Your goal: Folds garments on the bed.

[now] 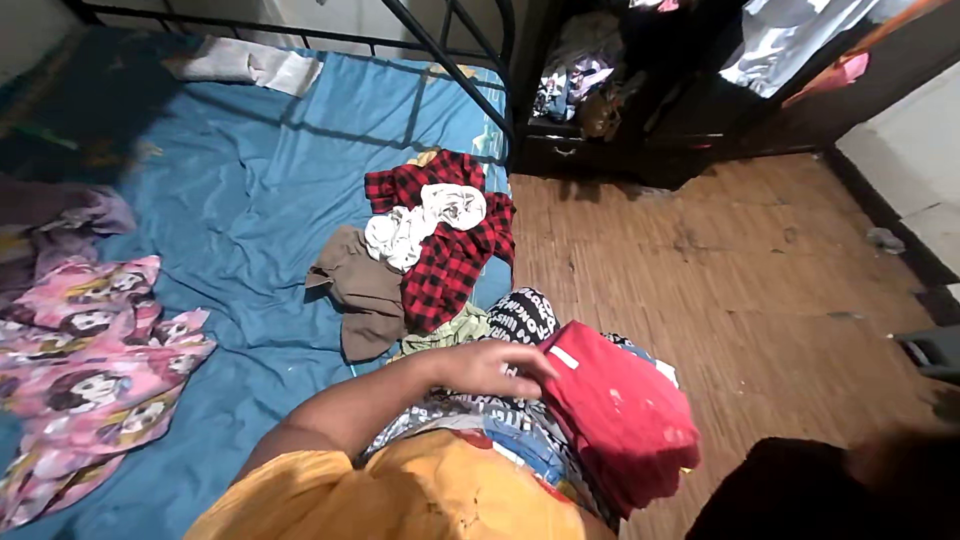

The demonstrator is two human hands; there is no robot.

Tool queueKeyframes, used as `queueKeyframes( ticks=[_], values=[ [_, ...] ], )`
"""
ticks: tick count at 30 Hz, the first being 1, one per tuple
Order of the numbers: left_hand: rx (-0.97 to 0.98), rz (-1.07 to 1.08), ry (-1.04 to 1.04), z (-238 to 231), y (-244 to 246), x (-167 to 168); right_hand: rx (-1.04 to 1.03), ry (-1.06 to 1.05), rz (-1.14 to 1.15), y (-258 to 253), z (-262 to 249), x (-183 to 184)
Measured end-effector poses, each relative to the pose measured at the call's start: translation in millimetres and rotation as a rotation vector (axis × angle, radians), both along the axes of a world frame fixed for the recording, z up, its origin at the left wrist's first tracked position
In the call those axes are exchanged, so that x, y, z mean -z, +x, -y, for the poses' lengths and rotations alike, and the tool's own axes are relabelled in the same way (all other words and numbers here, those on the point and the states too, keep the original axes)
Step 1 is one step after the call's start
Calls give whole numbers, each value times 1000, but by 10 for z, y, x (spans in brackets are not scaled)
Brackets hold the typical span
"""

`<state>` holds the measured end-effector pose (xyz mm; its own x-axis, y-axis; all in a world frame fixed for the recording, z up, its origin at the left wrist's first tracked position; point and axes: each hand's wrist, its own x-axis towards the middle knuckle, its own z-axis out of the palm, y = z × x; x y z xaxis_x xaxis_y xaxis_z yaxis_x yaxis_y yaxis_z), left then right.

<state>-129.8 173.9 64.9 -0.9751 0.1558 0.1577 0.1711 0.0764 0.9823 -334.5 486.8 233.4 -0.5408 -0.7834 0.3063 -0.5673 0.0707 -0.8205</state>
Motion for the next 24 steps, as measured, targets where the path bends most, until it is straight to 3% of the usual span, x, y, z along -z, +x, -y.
queueKeyframes(
  ticks=[2, 6, 8, 10, 12, 16, 21, 24],
  values=[
    [-253, 175, -137, 139, -13, 197, 157, 307, -297, -115, 390, 280],
    [-562, 390, -464, 502, 38, 516, 75, 665, -561, -210, 1025, 1851],
    [-679, 449, -519, 698, 164, 635, 7, 807, -605, -104, 1086, 2323],
    [-770, 484, -559, 864, 321, 709, -9, 833, -612, -68, 1151, 2361],
    [-714, 514, -620, 948, 467, 790, 15, 797, -572, -76, 1161, 2341],
    [-530, 490, -720, 728, 480, 1214, 94, 516, -475, -131, 1080, 2334],
    [-548, 596, -933, 663, 522, 1710, 62, 367, -414, -31, 911, 2244],
    [-586, 538, -853, 790, 531, 1661, 44, 328, -405, 43, 807, 2184]
  ],
)
